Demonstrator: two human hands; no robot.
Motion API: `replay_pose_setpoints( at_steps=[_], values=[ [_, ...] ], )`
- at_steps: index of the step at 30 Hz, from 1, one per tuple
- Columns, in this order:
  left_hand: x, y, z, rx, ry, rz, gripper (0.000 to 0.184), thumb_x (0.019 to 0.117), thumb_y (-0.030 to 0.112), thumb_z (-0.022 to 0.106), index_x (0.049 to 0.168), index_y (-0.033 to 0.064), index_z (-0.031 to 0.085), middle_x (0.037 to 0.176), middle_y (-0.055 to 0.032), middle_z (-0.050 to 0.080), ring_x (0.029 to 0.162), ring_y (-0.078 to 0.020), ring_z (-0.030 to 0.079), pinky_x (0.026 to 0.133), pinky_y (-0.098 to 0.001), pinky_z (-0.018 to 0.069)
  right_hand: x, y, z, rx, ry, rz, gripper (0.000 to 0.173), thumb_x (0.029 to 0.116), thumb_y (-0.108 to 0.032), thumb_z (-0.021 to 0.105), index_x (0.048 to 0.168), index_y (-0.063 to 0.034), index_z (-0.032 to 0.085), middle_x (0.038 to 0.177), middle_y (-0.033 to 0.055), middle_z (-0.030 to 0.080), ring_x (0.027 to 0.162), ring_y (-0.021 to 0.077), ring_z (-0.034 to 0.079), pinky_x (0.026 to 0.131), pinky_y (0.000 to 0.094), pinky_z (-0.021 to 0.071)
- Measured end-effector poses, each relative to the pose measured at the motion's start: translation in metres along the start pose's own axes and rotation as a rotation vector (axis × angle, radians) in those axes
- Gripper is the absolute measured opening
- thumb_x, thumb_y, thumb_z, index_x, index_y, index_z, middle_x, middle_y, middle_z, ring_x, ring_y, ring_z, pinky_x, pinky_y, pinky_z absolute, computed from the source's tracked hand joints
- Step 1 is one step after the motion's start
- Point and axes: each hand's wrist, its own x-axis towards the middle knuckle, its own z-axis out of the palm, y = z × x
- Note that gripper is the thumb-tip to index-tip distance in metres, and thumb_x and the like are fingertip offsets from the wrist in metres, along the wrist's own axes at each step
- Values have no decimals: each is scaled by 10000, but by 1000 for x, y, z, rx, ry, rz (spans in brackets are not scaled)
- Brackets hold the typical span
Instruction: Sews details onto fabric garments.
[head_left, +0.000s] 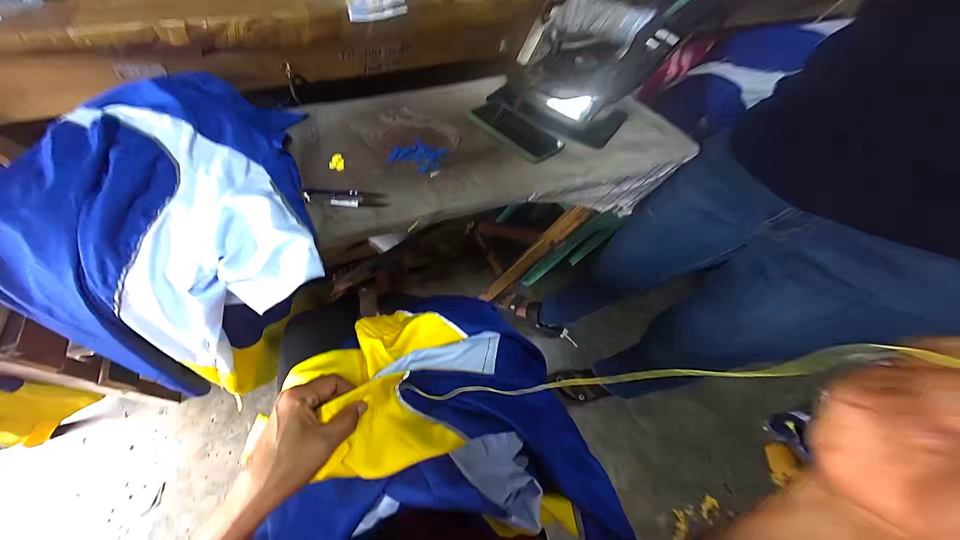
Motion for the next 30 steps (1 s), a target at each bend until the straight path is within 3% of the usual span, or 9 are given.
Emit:
replay_pose_setpoints(
  at_steps=[2, 3, 6, 8, 22, 30],
  values=[
    [0, 3, -3, -9, -16, -19, 97, 883, 264, 726, 905, 174, 757, 740, 112, 703, 640, 47, 633, 574, -163, 533, -13, 28, 74, -117, -334, 159, 214, 1007, -255, 632, 1206, -334, 621, 869, -124, 688, 671, -4, 637, 574, 173, 542],
    [-1, 3, -4, -29, -21, -19, 91, 889, 252, 726, 906, 168, 757, 742, 106, 707, 642, 42, 639, 576, -160, 538, -24, 49, 106, -116, -499, 253, 273, 1011, -214, 627, 1263, -307, 581, 883, -104, 690, 645, 5, 634, 537, 184, 546],
    [-5, 1, -7, -93, -14, 10, 75, 891, 212, 728, 908, 143, 753, 738, 90, 710, 635, 31, 645, 566, -146, 538, -62, 109, 169, -131, -902, 428, 300, 999, -78, 574, 1290, -27, 519, 778, -9, 590, 610, 37, 550, 533, 200, 483],
    [-7, 0, -9, -116, -11, 7, 74, 886, 204, 725, 908, 139, 751, 735, 87, 709, 632, 25, 647, 560, -147, 538, -75, 129, 185, -165, -1009, 484, 303, 982, -39, 573, 1271, 23, 512, 727, 9, 539, 584, 41, 502, 526, 188, 441],
    [-8, -9, -8, -139, 7, 42, 86, 882, 207, 730, 909, 127, 743, 737, 78, 705, 626, 13, 644, 553, -149, 538, -75, 137, 191, -334, -1058, 502, 304, 962, -49, 562, 1263, -27, 526, 716, -1, 519, 569, 42, 468, 520, 185, 409],
    [-16, -3, 0, -10, 148, 100, 107, 853, 242, 738, 886, 146, 701, 718, 102, 658, 608, 41, 601, 534, -119, 503, -77, 148, 197, -279, -1014, 466, 321, 987, -166, 684, 1217, -14, 519, 771, 32, 648, 625, 54, 623, 591, 192, 538]
  ],
)
